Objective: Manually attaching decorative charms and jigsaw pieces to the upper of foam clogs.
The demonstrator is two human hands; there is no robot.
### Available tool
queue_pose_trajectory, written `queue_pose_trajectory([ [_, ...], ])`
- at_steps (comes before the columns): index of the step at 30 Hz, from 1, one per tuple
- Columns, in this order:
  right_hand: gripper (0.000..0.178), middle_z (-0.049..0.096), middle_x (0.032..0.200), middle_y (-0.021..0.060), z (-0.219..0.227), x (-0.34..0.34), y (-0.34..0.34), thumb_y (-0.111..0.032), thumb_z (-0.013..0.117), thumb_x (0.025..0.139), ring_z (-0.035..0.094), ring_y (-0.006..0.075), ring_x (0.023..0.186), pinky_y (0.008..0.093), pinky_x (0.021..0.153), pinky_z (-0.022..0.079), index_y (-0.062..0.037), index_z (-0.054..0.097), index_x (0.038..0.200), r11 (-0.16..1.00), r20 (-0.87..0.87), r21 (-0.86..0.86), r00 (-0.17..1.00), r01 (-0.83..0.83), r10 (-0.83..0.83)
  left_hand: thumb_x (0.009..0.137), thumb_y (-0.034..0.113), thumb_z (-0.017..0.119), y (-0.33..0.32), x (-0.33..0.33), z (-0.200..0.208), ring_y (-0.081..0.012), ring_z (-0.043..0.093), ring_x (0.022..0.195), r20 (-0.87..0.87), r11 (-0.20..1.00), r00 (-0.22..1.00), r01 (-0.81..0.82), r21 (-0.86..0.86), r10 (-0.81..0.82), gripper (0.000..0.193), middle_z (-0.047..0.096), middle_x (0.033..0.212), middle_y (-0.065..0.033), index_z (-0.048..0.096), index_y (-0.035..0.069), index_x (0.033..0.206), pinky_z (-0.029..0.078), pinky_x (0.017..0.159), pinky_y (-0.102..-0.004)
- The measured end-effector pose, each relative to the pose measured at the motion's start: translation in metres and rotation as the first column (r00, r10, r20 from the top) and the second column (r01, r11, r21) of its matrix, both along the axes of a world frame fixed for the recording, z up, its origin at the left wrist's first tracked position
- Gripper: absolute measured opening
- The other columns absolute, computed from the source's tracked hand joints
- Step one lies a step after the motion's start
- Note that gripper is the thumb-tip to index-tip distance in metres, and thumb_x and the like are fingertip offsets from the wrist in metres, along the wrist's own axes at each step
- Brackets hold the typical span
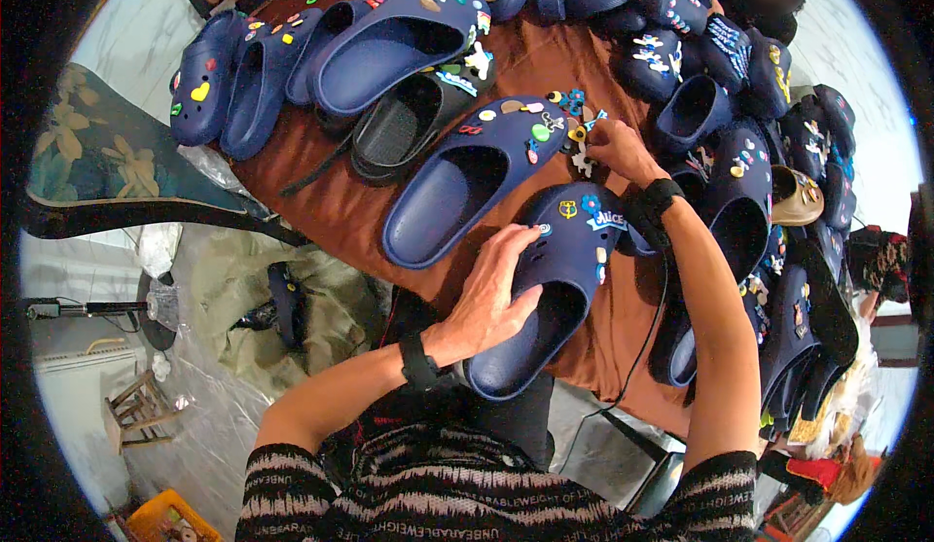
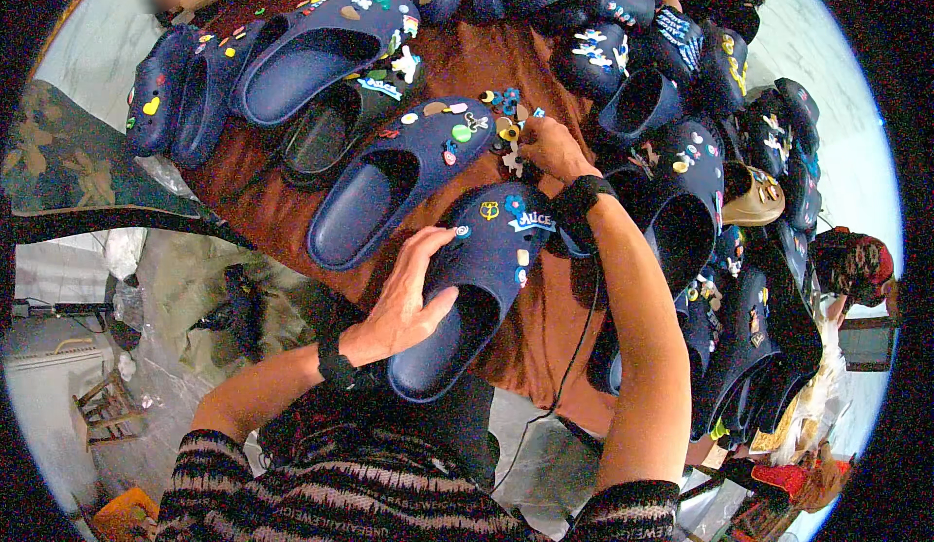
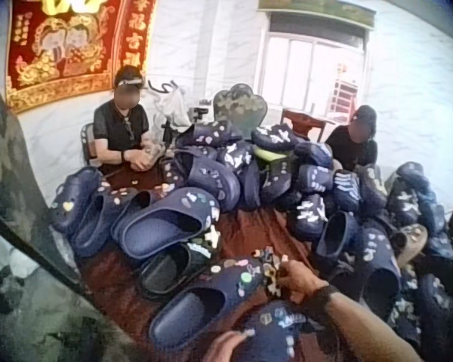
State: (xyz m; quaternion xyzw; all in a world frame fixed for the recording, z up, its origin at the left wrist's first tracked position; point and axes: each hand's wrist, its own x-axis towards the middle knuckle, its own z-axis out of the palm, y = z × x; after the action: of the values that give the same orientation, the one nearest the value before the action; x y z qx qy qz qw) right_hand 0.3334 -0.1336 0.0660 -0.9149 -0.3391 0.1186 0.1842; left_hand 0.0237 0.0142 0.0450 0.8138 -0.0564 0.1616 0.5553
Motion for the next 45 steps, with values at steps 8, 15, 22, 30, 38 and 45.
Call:
queue_pose_trajectory([
  [8,0.034,0.070,0.110,0.0254,0.011,0.008,0.006,-0.019,0.069,0.085,0.067,0.0393,0.104,0.0448,0.090,0.052,-0.0034,0.067,0.115,0.998,0.041,0.014,0.997,-0.066,0.065,0.085,0.006,0.066,0.001,-0.008,-0.006,-0.0381,0.035,0.141,-0.105,1.000,0.995,-0.007,-0.015,0.006,0.067,0.038,0.146,-0.0223,0.036,0.001,0.144,0.027,0.119,-0.0449],
  [15,0.033,0.071,0.100,0.0225,0.001,0.013,0.023,-0.027,0.070,0.088,0.069,0.0386,0.094,0.0459,0.084,0.051,0.0001,0.066,0.106,0.984,0.163,-0.086,0.973,-0.153,0.166,0.086,0.008,0.066,0.000,-0.009,-0.007,-0.0373,0.036,0.141,-0.103,0.999,0.993,-0.052,0.001,0.052,0.071,0.038,0.146,-0.0230,0.031,0.000,0.148,0.027,0.119,-0.0440],
  [22,0.032,0.071,0.099,0.0236,0.000,0.013,0.022,-0.029,0.072,0.086,0.068,0.0406,0.096,0.0486,0.084,0.052,-0.0021,0.068,0.103,0.990,0.120,-0.106,0.987,-0.089,0.102,0.086,0.009,0.067,0.001,-0.011,-0.007,-0.0367,0.036,0.141,-0.134,0.996,0.990,-0.043,-0.078,0.033,0.075,0.038,0.146,-0.0228,0.027,-0.001,0.149,0.027,0.119,-0.0442],
  [30,0.024,0.070,0.091,0.0188,0.018,0.010,0.008,-0.019,0.074,0.084,0.069,0.0335,0.088,0.0423,0.080,0.053,0.0008,0.067,0.095,0.992,0.058,0.111,0.997,-0.066,0.060,0.085,0.008,0.067,0.000,-0.010,-0.006,-0.0379,0.037,0.140,-0.115,0.998,0.992,-0.047,-0.028,0.044,0.072,0.039,0.145,-0.0230,0.032,0.000,0.147,0.028,0.118,-0.0442],
  [38,0.021,0.068,0.093,0.0089,0.065,-0.074,0.002,-0.002,0.074,0.083,0.065,0.0177,0.089,0.0328,0.079,0.053,0.0002,0.062,0.099,0.909,-0.252,0.392,0.933,-0.143,0.255,0.085,0.007,0.067,0.000,-0.011,-0.006,-0.0394,0.038,0.139,-0.056,0.998,0.996,-0.064,-0.012,0.063,0.072,0.040,0.145,-0.0245,0.032,0.000,0.147,0.029,0.118,-0.0442],
  [45,0.014,0.069,0.088,0.0155,0.075,-0.162,0.018,-0.009,0.071,0.082,0.067,0.0359,0.085,0.0426,0.074,0.053,-0.0026,0.066,0.093,0.879,-0.067,0.206,0.890,-0.430,0.451,0.084,0.006,0.068,-0.001,-0.010,-0.004,-0.0405,0.039,0.138,-0.024,0.995,0.996,-0.091,0.035,0.092,0.072,0.041,0.144,-0.0250,0.032,0.000,0.147,0.031,0.117,-0.0446],
])
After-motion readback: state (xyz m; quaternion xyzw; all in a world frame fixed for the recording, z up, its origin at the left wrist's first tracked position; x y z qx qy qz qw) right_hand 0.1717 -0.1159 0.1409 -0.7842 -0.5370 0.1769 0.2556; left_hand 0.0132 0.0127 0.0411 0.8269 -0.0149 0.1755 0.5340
